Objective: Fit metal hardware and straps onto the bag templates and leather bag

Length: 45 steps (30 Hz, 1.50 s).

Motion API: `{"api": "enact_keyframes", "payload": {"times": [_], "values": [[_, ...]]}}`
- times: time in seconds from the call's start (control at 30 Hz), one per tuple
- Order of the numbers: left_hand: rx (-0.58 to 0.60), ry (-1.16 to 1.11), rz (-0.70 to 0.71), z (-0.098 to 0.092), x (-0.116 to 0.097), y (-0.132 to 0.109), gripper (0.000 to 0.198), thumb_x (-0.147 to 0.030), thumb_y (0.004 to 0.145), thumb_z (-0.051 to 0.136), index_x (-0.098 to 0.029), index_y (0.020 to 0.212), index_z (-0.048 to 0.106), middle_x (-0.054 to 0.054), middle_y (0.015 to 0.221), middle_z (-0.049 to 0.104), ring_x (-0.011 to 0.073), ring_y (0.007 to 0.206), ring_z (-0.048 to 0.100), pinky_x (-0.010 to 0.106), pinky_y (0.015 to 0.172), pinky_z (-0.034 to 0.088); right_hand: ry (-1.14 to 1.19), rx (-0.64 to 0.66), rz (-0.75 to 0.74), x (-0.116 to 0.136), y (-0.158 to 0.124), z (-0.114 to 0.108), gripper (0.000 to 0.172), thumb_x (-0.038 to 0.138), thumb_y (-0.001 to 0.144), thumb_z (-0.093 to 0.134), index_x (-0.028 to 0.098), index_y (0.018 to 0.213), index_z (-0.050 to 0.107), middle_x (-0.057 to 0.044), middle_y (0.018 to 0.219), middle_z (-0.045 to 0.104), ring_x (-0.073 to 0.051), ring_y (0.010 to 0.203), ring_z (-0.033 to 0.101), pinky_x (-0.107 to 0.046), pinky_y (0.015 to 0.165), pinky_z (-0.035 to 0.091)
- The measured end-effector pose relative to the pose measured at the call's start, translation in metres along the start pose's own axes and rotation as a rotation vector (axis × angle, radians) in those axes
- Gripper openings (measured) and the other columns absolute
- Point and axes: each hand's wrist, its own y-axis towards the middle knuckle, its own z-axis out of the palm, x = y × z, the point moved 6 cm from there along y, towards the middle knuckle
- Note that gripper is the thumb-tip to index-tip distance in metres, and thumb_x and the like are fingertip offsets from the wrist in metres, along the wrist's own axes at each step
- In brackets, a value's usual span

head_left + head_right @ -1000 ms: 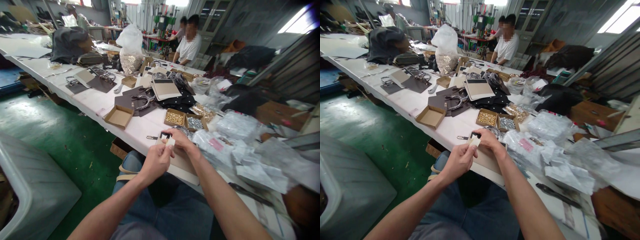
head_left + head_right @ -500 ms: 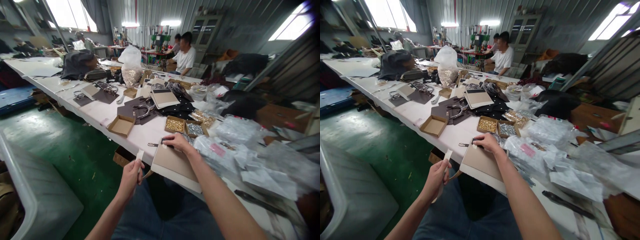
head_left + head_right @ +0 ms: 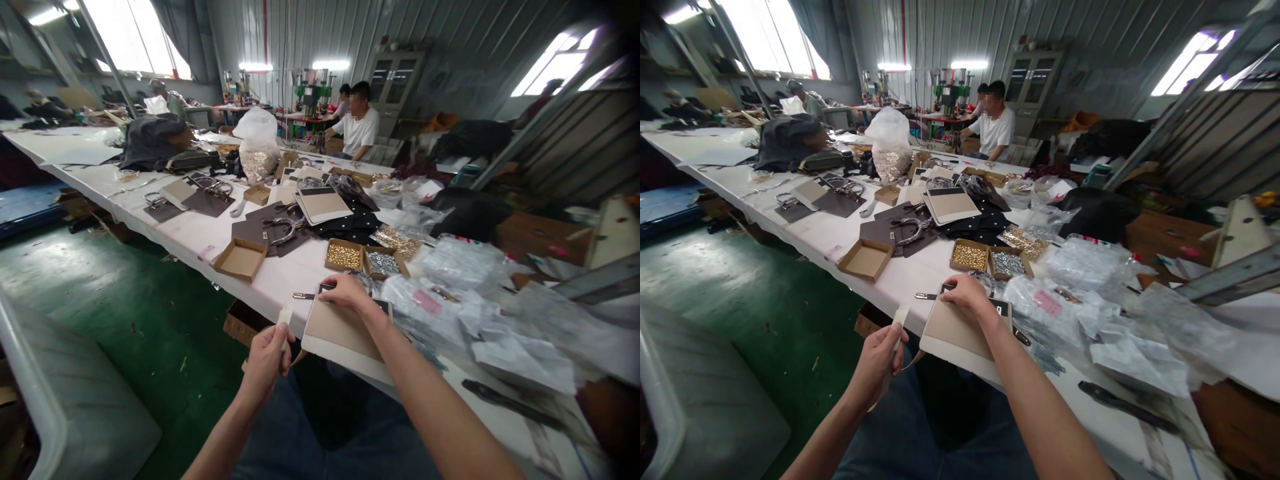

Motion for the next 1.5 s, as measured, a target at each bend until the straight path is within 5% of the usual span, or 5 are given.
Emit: {"api": "enact_keyframes", "payload": {"times": [0.53, 0.87, 1.07, 1.23, 1.5], "values": [[0.113, 0.117, 0.028, 0.022, -0.010, -0.014, 0.062, -0.079, 0.107, 0.063, -0.019, 0.095, 0.071, -0.005, 0.049, 0.054, 0.0109, 0.040, 0.040, 0.023, 0.044, 0.032, 0.351, -0.142, -0.086, 0.006, -0.039, -0.032, 0.062, 0.050, 0.089, 0.090, 0.019, 0.142, 0.082, -0.015, 0.138, 0.084, -0.033, 0.118, 0.079, -0.050, 0.107, 0.064], [0.278, 0.738, 0.448, 0.097, -0.020, -0.040, 0.039, -0.041, 0.118, 0.055, -0.025, 0.084, 0.066, 0.003, 0.070, 0.069, 0.0172, 0.062, 0.061, 0.031, 0.065, 0.040, 0.952, 0.027, -0.203, 0.013, -0.194, -0.021, 0.083, 0.044, 0.082, 0.106, 0.032, 0.156, 0.072, -0.012, 0.148, 0.078, -0.033, 0.138, 0.074, -0.053, 0.121, 0.059], [0.373, 0.521, 0.229, 0.144, 0.011, -0.051, 0.047, -0.051, 0.118, 0.056, -0.023, 0.084, 0.073, 0.006, 0.069, 0.072, 0.0198, 0.063, 0.065, 0.031, 0.066, 0.047, 1.028, -0.126, 0.064, -0.024, -0.239, -0.012, 0.062, 0.056, 0.085, 0.101, 0.033, 0.138, 0.079, -0.004, 0.099, 0.083, -0.027, 0.089, 0.080, -0.045, 0.088, 0.069], [0.418, 0.341, 0.073, 0.173, 0.033, -0.049, 0.067, -0.046, 0.106, 0.073, -0.021, 0.166, 0.056, 0.017, 0.134, 0.081, 0.0221, 0.081, 0.077, 0.027, 0.057, 0.055, 0.977, -0.133, 0.135, -0.046, -0.255, -0.027, 0.067, 0.060, 0.088, 0.097, 0.030, 0.143, 0.075, 0.000, 0.081, 0.076, -0.025, 0.078, 0.076, -0.041, 0.079, 0.066], [0.578, 0.167, -0.124, 0.208, 0.060, -0.030, 0.057, -0.069, 0.108, 0.060, -0.015, 0.120, 0.073, 0.018, 0.118, 0.083, 0.0176, 0.056, 0.076, 0.022, 0.038, 0.049, 0.624, -0.238, 0.182, -0.075, -0.248, -0.047, 0.060, 0.067, 0.094, 0.088, 0.028, 0.139, 0.076, -0.003, 0.086, 0.082, -0.025, 0.075, 0.073, -0.038, 0.069, 0.059]]}}
